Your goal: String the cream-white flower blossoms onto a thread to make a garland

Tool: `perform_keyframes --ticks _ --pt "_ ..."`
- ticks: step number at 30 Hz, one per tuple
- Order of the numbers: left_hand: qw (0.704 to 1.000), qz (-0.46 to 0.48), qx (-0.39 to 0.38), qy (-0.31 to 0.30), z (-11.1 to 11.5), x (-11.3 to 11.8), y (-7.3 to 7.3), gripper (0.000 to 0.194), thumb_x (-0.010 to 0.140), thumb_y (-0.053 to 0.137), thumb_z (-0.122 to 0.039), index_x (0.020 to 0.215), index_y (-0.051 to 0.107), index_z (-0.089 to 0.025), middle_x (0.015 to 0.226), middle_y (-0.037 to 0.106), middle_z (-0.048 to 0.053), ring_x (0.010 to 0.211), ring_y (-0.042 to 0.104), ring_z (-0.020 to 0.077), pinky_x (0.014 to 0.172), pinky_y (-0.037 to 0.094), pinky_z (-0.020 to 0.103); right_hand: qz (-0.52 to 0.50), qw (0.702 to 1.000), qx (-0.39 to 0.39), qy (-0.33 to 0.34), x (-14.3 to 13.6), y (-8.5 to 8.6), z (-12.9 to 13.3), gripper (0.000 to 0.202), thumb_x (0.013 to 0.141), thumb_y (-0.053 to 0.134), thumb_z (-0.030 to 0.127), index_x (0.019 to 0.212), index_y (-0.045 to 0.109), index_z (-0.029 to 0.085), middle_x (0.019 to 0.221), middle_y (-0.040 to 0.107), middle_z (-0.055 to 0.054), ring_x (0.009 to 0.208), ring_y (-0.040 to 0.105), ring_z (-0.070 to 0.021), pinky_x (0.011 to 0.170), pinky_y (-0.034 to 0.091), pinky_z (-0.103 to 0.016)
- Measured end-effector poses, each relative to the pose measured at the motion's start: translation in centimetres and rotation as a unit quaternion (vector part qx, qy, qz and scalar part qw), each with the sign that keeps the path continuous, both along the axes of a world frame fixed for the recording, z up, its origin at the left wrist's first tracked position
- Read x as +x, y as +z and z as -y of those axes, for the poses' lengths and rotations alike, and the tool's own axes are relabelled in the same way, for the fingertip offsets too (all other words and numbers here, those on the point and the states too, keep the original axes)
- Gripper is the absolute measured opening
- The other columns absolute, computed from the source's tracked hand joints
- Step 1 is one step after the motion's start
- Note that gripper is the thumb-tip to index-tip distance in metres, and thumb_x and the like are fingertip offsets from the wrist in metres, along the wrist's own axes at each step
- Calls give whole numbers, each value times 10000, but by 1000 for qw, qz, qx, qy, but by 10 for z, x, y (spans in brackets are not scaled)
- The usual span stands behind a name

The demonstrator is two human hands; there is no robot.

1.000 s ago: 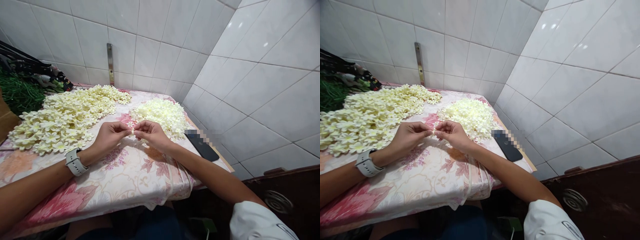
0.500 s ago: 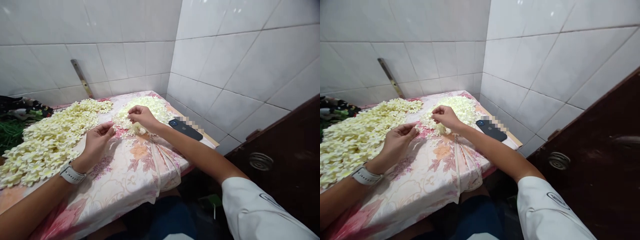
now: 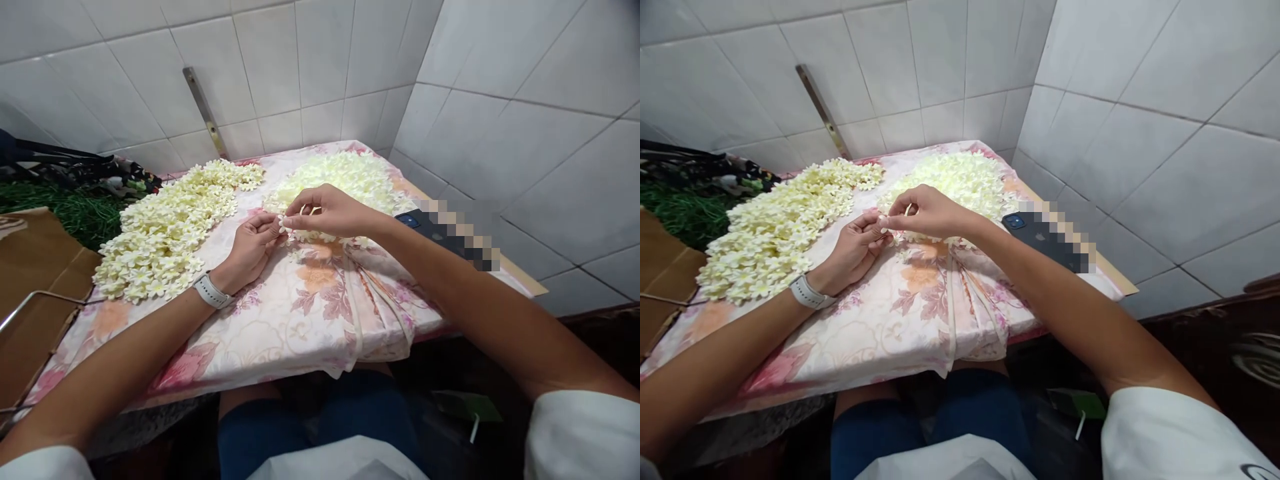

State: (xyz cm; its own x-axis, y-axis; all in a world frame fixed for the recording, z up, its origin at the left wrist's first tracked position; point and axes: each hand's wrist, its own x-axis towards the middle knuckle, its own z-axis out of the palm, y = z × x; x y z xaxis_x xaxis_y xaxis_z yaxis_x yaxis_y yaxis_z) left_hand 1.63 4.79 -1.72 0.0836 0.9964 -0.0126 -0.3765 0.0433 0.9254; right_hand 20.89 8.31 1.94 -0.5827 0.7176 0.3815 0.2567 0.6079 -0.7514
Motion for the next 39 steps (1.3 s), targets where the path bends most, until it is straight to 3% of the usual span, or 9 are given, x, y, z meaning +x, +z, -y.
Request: perform_keyframes --ticks 3,6,12,17,22,26,30,35,39 --pt "999 -7 8 -37 2 0 1 360 540 960 -245 759 692 -146 726 685 -17 667 652 78 692 555 193 -2 1000 20 17 -1 -5 -2 256 785 768 371 838 724 125 780 697 -47 711 587 -142 648 426 -272" --pt "998 -24 29 -55 4 0 2 352 632 916 -393 767 710 -141 770 700 9 721 674 99 733 571 218 -18 999 29 -9 -2 -12 -6 221 779 779 323 781 673 129 696 635 -16 647 538 -125 617 407 -271" --pt "985 -141 96 17 7 -3 -5 318 646 906 -369 808 756 -140 747 730 26 673 671 115 678 565 233 -6 997 71 -25 -1 -13 -6 130 805 711 177 716 622 142 721 597 -18 651 501 -123 635 401 -298" --pt "972 -187 132 48 8 -3 -5 304 689 876 -399 763 734 -141 713 704 24 624 627 104 595 528 217 18 992 116 -37 -3 -11 -2 125 864 648 165 741 632 148 759 603 -29 689 505 -129 674 400 -305" --pt "975 -176 139 9 9 -4 -2 340 701 860 -446 700 685 -155 644 634 2 589 582 102 556 492 214 3 998 55 -9 -3 -10 1 186 839 733 293 800 646 133 749 623 -25 672 529 -119 638 405 -279" --pt "970 -185 159 -13 9 -4 -3 364 779 788 -492 678 671 -163 659 635 16 614 586 114 593 503 230 23 1000 3 21 -4 -9 1 128 841 699 236 787 653 129 679 612 0 623 505 -102 592 377 -258" --pt "957 -211 196 12 8 -4 -6 385 814 744 -527 702 649 -171 663 616 8 622 574 112 602 496 228 7 999 -47 25 -5 -9 1 142 839 676 220 733 637 134 611 555 32 575 435 -82 559 330 -247" --pt "956 -212 203 11 8 -2 -3 360 795 762 -524 799 679 -174 731 641 5 656 591 107 635 511 224 -10 998 -65 5 -7 -11 0 229 848 646 196 641 562 144 550 429 59 552 382 -75 560 299 -250" --pt "962 -209 173 14 8 -2 -3 309 769 806 -456 815 719 -163 754 680 16 666 603 104 655 513 220 19 999 -37 -5 -7 -13 0 257 898 599 226 657 571 143 571 425 53 566 377 -83 581 299 -256"
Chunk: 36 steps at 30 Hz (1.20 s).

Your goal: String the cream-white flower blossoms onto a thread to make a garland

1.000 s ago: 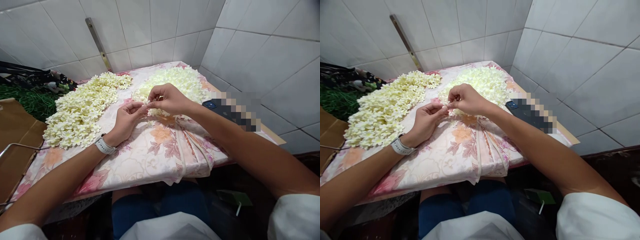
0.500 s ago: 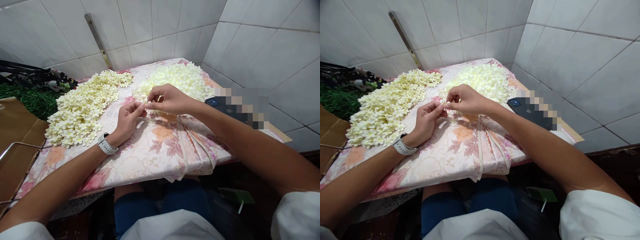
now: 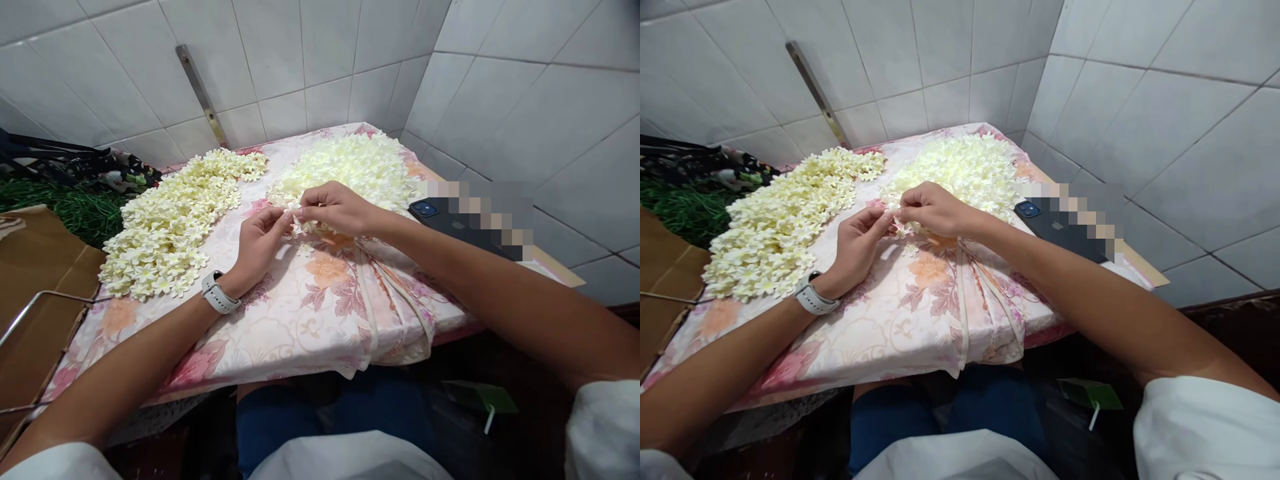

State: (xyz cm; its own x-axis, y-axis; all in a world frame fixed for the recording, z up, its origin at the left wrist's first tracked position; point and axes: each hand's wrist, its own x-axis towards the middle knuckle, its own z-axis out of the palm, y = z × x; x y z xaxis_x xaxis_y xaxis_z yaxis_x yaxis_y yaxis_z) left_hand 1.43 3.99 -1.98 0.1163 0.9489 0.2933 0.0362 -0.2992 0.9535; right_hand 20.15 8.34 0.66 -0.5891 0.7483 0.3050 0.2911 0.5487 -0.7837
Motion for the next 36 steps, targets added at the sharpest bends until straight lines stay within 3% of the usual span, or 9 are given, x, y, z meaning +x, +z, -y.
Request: perform_keyframes --ticks 6,11,15,23,31,36 --pt "998 33 -48 22 -4 -2 -2 290 739 839 -422 794 718 -163 695 659 -1 623 583 94 624 495 210 12 998 63 -20 0 0 2 237 903 635 300 728 609 143 703 569 3 680 487 -120 655 343 -267" --pt "999 -34 -25 32 -4 -2 0 353 773 793 -498 731 670 -169 630 606 -9 564 528 92 564 451 213 -24 997 75 -12 0 -3 -1 153 885 666 266 808 660 134 774 624 -19 704 516 -122 662 369 -267" --pt "998 -56 -12 19 -4 -4 -2 369 803 751 -535 757 655 -182 631 605 -6 553 529 99 531 433 217 -38 998 46 16 -1 -2 1 116 868 666 219 802 654 124 724 619 -15 668 515 -121 640 373 -267" --pt "999 -35 -19 9 -2 -2 -1 419 816 725 -565 717 628 -170 627 603 -5 546 527 89 535 427 210 -46 999 4 -19 -4 -3 2 145 876 596 180 739 555 154 673 516 28 632 433 -109 623 342 -260" --pt "999 -11 -35 -21 0 -2 1 295 771 810 -448 834 739 -169 774 692 21 667 614 103 651 506 216 -17 993 93 -71 -7 -7 -1 369 970 545 280 638 411 190 619 407 44 625 372 -115 633 274 -277" --pt "993 55 -97 -35 -4 -1 0 346 705 857 -463 822 720 -167 758 679 9 662 619 96 639 530 204 -40 994 79 -68 -8 -10 -2 351 941 624 378 684 503 172 637 481 36 625 413 -110 615 303 -259"
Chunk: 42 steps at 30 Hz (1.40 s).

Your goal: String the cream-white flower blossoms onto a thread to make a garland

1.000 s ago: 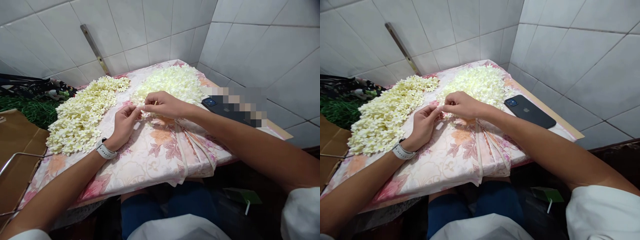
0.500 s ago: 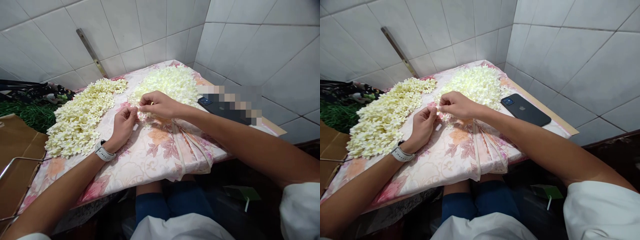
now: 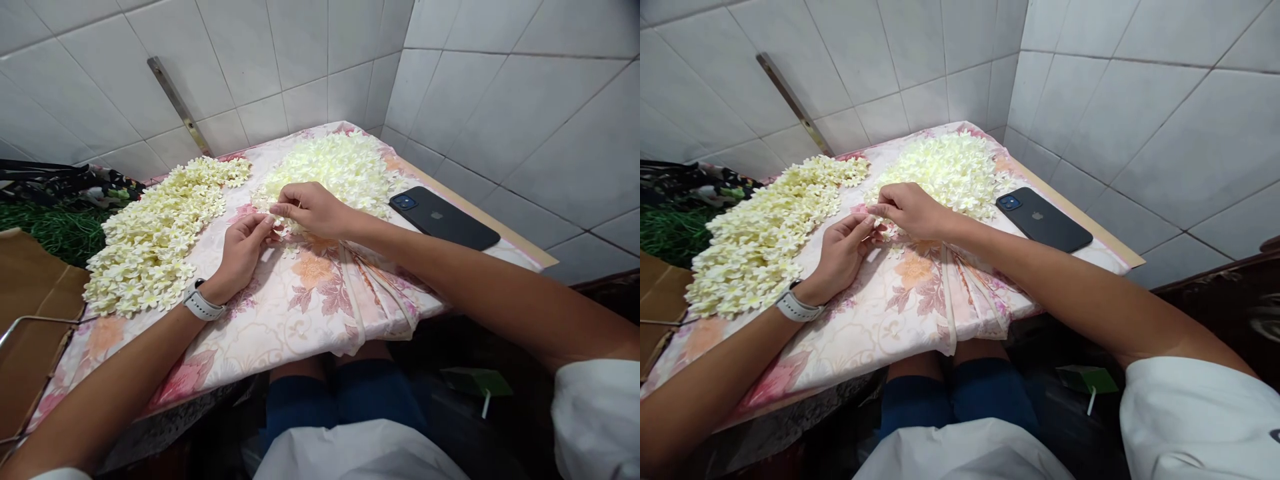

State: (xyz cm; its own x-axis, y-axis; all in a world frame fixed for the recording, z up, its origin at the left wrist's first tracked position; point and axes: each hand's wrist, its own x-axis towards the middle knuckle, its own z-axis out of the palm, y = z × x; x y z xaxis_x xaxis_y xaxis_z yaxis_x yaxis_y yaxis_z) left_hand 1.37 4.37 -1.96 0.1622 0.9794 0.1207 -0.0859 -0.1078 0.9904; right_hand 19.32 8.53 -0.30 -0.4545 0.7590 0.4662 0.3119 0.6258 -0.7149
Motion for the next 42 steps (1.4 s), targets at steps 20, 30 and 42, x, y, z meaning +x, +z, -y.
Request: perform_keyframes --ticks 20,30,42 --pt "999 -48 23 9 1 0 -1 534 742 692 -691 733 550 -176 624 591 -26 535 575 83 527 480 200 -50 993 -101 45 -1 8 9 181 901 617 184 728 604 132 635 527 30 592 440 -82 570 361 -235" --pt "999 -33 27 -33 -3 -6 -8 501 772 685 -674 742 597 -181 601 600 -9 506 553 86 487 434 201 -74 968 -177 162 4 11 6 162 816 738 160 773 583 139 691 593 16 622 549 -95 561 442 -211" --pt "996 -45 60 -39 -1 -5 -5 476 839 657 -623 711 530 -183 565 561 -28 492 517 81 498 428 208 -56 993 -97 44 -3 6 12 278 930 596 212 663 549 152 577 417 49 570 368 -87 571 320 -248"
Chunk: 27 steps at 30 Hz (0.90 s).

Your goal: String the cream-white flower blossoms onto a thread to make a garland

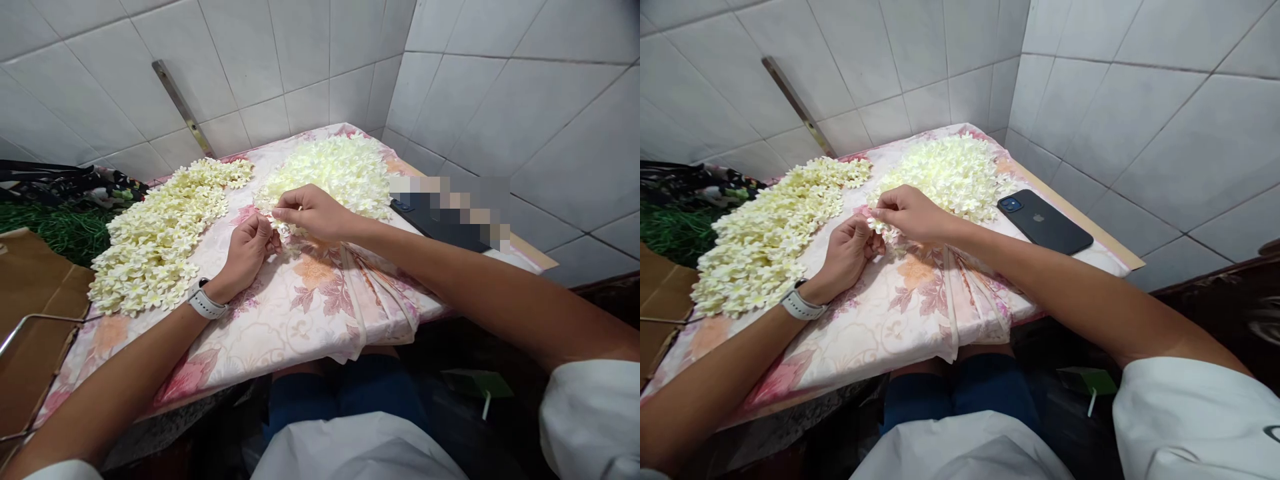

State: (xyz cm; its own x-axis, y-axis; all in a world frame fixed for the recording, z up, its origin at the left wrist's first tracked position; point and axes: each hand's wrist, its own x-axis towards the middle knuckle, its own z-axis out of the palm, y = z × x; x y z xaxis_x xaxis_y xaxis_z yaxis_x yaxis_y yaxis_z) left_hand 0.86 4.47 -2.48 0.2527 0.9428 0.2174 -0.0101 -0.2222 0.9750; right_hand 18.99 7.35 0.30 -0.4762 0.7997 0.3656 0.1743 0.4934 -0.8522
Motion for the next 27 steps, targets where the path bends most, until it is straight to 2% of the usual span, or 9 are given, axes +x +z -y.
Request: perform_keyframes --ticks 3,6,8,11,14,18,21,27 --pt "1000 6 1 -7 1 1 1 491 833 658 -630 693 524 -180 579 544 -30 499 506 76 513 446 207 -3 996 69 -60 -1 -2 -1 243 916 595 207 682 554 155 638 502 22 635 428 -109 623 335 -265" --pt "1000 9 -7 -5 2 1 2 464 842 668 -607 718 544 -177 627 577 -20 515 525 72 504 449 195 -16 993 76 -87 -1 -4 -4 227 918 589 205 698 566 150 647 515 18 642 439 -112 627 332 -269" --pt "999 23 -25 2 2 2 2 440 810 713 -594 773 565 -181 678 607 -17 542 564 80 517 478 196 -29 995 53 -74 -2 -5 -4 236 918 611 236 703 580 144 610 491 31 605 410 -102 598 316 -265" --pt "999 39 -28 12 2 5 5 409 758 797 -529 832 587 -186 715 603 -33 567 592 82 542 508 198 -58 997 24 -52 -3 -8 -3 311 875 705 380 710 593 142 601 513 33 577 392 -90 560 299 -255" --pt "999 20 7 34 3 6 7 356 765 814 -465 813 617 -173 690 592 -35 562 581 73 552 498 188 -76 996 6 -48 -4 -9 -1 446 804 750 542 685 573 150 575 488 46 548 367 -79 527 276 -246" --pt "997 -11 43 67 2 3 5 324 783 799 -462 815 677 -164 680 620 -11 582 578 86 580 502 198 -81 996 13 -41 -5 -10 0 512 774 746 610 654 530 162 568 457 53 549 362 -78 524 270 -243" --pt "996 2 37 82 0 0 2 327 783 794 -474 783 682 -167 684 618 -8 589 579 89 588 510 204 -70 997 17 -36 -5 -10 -1 480 812 728 569 661 511 168 573 444 55 555 364 -83 530 270 -243" --pt "989 76 -21 125 -4 2 2 385 673 870 -470 703 640 -162 603 574 -37 528 560 72 518 490 179 -24 997 57 -53 -1 -4 -1 282 915 621 254 680 487 175 600 439 53 576 370 -90 577 302 -255"
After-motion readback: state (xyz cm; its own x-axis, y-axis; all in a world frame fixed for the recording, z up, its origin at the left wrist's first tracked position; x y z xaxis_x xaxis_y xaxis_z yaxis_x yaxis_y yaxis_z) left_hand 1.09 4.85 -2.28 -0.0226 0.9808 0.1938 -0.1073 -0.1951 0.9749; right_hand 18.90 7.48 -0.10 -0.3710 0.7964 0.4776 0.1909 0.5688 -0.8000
